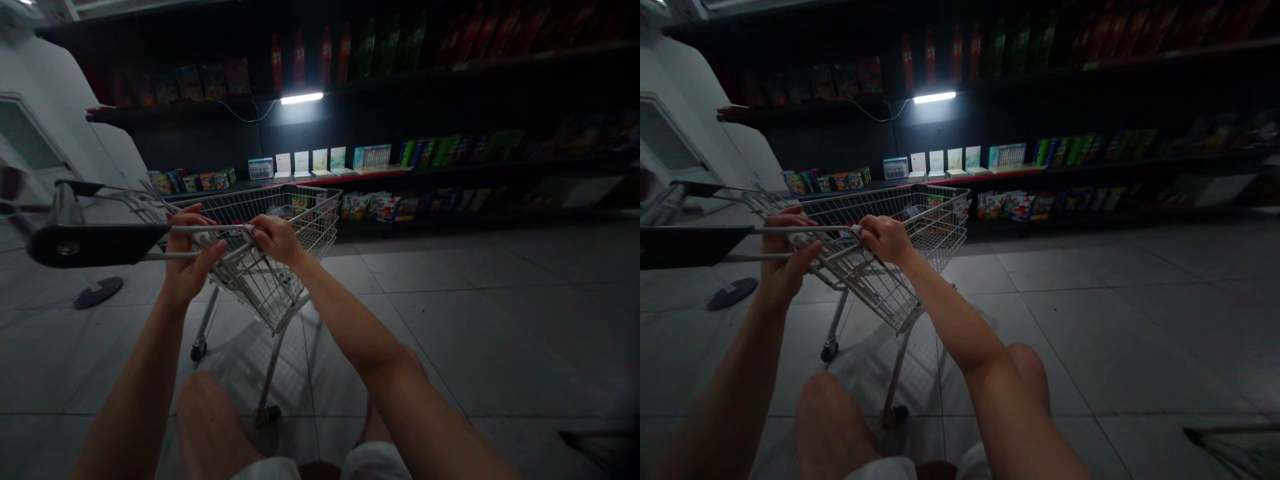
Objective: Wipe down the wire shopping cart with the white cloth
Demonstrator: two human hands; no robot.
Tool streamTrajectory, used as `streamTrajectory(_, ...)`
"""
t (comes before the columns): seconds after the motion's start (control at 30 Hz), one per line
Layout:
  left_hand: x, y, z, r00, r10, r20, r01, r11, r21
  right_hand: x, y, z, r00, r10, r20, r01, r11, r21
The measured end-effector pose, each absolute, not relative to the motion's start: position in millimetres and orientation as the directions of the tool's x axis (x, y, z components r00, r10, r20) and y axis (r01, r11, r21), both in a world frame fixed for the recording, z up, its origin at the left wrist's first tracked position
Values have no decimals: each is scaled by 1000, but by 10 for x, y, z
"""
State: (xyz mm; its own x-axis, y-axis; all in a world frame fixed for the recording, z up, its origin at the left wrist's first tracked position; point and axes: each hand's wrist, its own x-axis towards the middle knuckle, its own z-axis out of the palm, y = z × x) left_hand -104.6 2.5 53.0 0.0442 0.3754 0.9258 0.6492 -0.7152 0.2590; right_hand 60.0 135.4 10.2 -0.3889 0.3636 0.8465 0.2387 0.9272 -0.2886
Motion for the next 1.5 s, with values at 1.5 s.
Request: streamTrajectory(1.5, -1248, -24, 667, 121, 885, 450, 911, 81, -405, 508, 1365, -2157, -750, -215, 626, -21, 953, 303)
